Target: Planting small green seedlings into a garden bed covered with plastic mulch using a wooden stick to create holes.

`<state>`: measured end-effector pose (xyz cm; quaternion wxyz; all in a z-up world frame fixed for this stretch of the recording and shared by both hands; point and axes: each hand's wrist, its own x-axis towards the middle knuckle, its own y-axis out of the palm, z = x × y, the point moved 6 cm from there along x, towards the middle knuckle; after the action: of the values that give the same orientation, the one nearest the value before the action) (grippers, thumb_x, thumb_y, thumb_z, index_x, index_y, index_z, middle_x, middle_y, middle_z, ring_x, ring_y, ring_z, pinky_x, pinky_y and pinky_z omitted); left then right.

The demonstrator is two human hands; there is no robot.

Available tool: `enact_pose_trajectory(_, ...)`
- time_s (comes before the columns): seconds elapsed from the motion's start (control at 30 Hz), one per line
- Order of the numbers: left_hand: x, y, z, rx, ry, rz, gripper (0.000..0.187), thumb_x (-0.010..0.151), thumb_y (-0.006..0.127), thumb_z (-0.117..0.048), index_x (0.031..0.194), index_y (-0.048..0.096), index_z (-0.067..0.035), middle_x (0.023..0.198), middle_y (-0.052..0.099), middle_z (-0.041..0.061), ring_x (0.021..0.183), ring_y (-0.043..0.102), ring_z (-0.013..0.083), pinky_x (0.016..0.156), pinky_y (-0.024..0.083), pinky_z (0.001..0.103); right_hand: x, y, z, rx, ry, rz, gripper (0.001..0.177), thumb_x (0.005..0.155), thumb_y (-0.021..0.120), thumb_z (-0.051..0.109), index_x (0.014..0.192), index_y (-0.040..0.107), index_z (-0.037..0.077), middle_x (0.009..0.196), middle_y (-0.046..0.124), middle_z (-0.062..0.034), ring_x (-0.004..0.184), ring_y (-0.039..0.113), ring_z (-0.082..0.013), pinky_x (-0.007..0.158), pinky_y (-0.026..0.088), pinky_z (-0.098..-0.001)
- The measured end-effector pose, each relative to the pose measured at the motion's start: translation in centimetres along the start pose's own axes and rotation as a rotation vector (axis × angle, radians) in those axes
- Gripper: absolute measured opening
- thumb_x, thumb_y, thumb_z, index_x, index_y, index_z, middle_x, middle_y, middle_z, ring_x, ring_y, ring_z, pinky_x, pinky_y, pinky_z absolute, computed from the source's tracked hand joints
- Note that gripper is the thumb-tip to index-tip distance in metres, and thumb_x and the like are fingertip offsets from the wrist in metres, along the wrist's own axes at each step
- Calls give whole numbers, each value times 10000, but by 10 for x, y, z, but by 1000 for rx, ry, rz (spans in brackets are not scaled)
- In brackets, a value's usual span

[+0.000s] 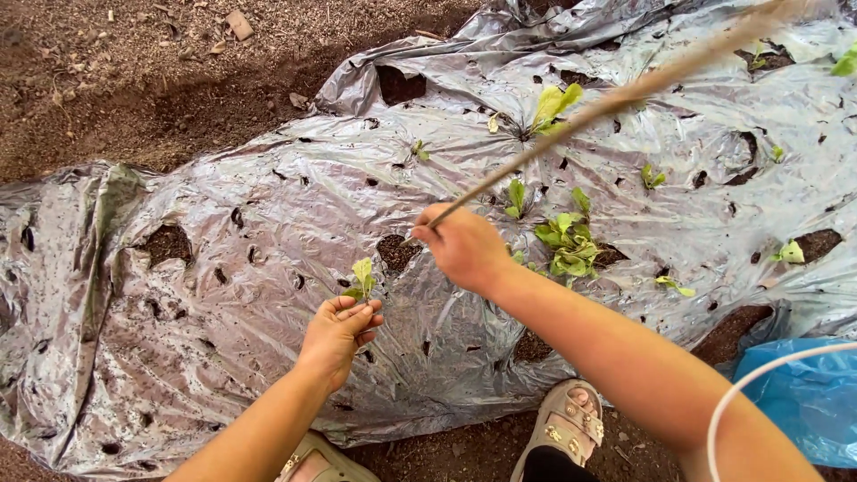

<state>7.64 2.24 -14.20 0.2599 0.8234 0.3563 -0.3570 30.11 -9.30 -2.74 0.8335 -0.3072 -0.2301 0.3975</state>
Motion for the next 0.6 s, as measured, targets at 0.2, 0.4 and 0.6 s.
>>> enact_pose_trajectory(0.2,4,-6,1,72,36,-11,330,959,703,-122,1143,429,-118,1075,792,132,784,776,231,605,595,268,16,32,-15,-69,144,170,336,1067,461,416,978,619,133,848,691,-165,921,708,-401,818,552,-509)
enact_pose_trajectory(0.4,10,-15,3,91,45,-28,304,949,729,-142,1108,471,-122,1009,802,117,760,775,211,601,581,232,33,-3,17,-186,117,129,385,1059,433,494,946,596,164,806,681,-150,886,703,-417,799,545,-538)
enact_pose_trajectory(0.6,10,-11,5,60,78,-12,353,912,757,-67,1118,471,-79,1007,788,174,765,776,285,661,610,305,13,45,-18,-248,157,284,291,1053,422,405,1009,604,181,883,692,-138,965,710,-394,849,552,-531)
